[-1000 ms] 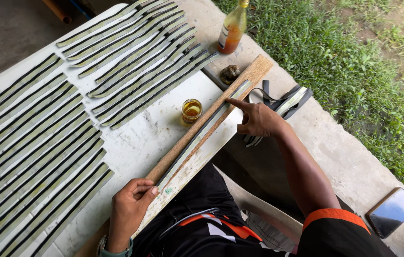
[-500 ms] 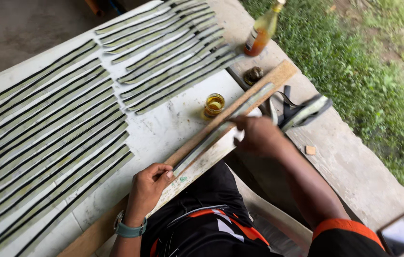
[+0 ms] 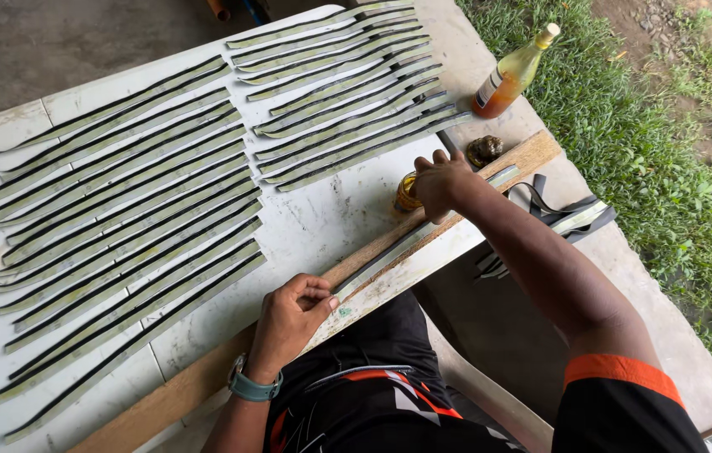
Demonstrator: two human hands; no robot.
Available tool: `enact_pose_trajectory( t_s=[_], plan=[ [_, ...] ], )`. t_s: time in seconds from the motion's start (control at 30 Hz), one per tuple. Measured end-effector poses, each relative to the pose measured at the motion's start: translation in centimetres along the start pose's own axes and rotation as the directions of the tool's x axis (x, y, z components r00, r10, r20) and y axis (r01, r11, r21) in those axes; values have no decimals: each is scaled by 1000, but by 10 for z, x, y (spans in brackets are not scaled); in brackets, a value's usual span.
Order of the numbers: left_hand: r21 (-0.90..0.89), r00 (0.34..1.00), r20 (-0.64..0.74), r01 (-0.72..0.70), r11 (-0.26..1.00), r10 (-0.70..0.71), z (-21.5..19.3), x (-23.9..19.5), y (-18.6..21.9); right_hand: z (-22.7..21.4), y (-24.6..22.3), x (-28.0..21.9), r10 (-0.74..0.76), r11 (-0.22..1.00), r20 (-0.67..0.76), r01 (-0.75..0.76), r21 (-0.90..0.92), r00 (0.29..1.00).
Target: The person repeatedly picks up long flexible strips, applies a yellowish substance from a small jar using a finger, and places the strips on a white surface. The process is repeated for multiple strips throughout the clip.
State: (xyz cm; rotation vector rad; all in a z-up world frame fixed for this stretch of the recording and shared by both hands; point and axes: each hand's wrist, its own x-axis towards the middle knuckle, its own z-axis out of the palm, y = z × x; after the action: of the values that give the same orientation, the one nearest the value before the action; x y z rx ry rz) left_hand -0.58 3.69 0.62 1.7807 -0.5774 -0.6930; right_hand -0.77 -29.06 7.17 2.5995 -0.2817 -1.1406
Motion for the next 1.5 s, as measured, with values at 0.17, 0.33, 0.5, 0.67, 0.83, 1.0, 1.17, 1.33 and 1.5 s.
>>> enact_pose_trajectory(
  t_s=[0.17,0.33,0.5,0.67,0.83,1.0,1.17,1.33,1.5],
  plan=[
    [26,1000,-20,-11,1000,11,2,2,1,10,27,-22,51,960,-181,2,279,982],
    [19,996,-69,-56,998,57,4,3,-3,51,64,-80,-297,646,-628,636,423,720],
    [4,992,-113,-48,999,48,7,1,-7,115,46,-129,-166,-318,-828,765,559,536],
    [24,990,-136,-35,999,38,9,-2,-9,155,7,-97,-258,-312,-497,415,854,829],
    [23,990,-144,4,1000,0,9,0,-4,143,2,-89,-213,-198,-451,414,888,866],
    [106,989,-134,-42,994,56,9,0,-4,122,-7,-98,-113,134,-309,322,937,944],
    [122,990,-123,-57,991,72,8,-1,-1,108,-28,-106,-53,392,-301,297,871,952],
    [125,990,-120,-57,990,73,6,0,1,104,-36,-118,-118,394,-455,462,795,883],
    [121,989,-119,-74,990,88,6,-1,-3,103,-27,-114,53,288,-301,274,918,952]
  ],
)
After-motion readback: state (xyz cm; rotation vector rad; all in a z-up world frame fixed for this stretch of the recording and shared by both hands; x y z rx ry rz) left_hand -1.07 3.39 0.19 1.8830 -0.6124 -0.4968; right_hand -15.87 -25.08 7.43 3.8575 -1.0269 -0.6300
